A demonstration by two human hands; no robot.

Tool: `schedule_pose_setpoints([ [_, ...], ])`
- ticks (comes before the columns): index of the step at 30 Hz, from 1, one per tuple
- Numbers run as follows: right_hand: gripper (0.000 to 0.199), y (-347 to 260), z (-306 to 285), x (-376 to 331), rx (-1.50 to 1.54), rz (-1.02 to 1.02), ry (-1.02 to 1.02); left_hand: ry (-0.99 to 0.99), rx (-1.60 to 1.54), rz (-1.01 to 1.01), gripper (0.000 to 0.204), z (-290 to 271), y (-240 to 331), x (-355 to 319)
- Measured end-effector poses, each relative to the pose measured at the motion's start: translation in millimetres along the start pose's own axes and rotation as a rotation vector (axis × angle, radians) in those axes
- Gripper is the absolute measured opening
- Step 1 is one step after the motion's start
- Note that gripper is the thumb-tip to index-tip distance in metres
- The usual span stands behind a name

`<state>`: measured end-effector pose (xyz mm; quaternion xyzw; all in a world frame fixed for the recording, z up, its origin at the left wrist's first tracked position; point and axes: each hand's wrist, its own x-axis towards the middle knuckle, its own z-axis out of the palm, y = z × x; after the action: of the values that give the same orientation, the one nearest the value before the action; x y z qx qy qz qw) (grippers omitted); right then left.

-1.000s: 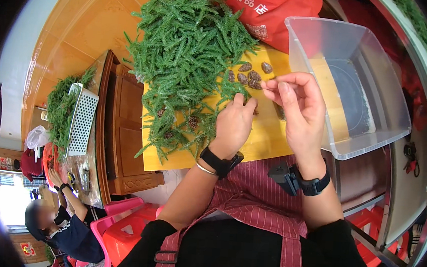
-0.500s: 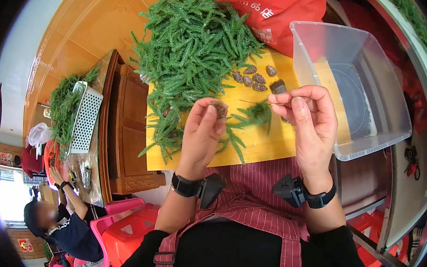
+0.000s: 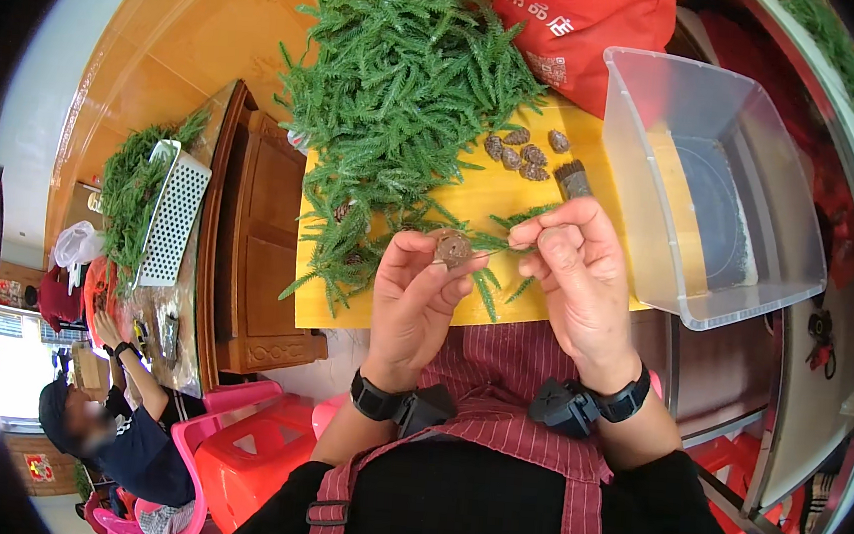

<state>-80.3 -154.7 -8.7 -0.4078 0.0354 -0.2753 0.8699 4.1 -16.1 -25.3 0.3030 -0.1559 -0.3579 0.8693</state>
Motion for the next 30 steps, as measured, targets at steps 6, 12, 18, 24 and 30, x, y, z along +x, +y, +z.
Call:
schedule_pose_setpoints([
  [6, 0.010, 8.5, 2.9, -6.0, -0.089, 0.044, 0.024, 0.071, 0.000, 0.017, 0.032, 7.7, -0.6, 0.5],
  [12, 0.006, 14.1, 0.6, -4.5, -0.062, 0.097, 0.072, 0.006, 0.109, 0.068, 0.040, 5.1, -3.5, 0.3],
  [18, 0.006, 17.8, 3.4, -4.0, -0.127, 0.074, 0.087, -0.015, 0.165, 0.088, 0.039, -0.7, -6.9, 1.9],
  [24, 0.004, 20.0, 8.1, -5.4, -0.015, 0.091, 0.146, -0.044, 0.301, 0.200, 0.040, 0.4, -9.4, 3.3],
  [30, 0.003, 23.5, 9.1, -5.2, -0.005, 0.107, 0.166, -0.059, 0.488, 0.256, 0.038, -6.7, -11.2, 5.3],
])
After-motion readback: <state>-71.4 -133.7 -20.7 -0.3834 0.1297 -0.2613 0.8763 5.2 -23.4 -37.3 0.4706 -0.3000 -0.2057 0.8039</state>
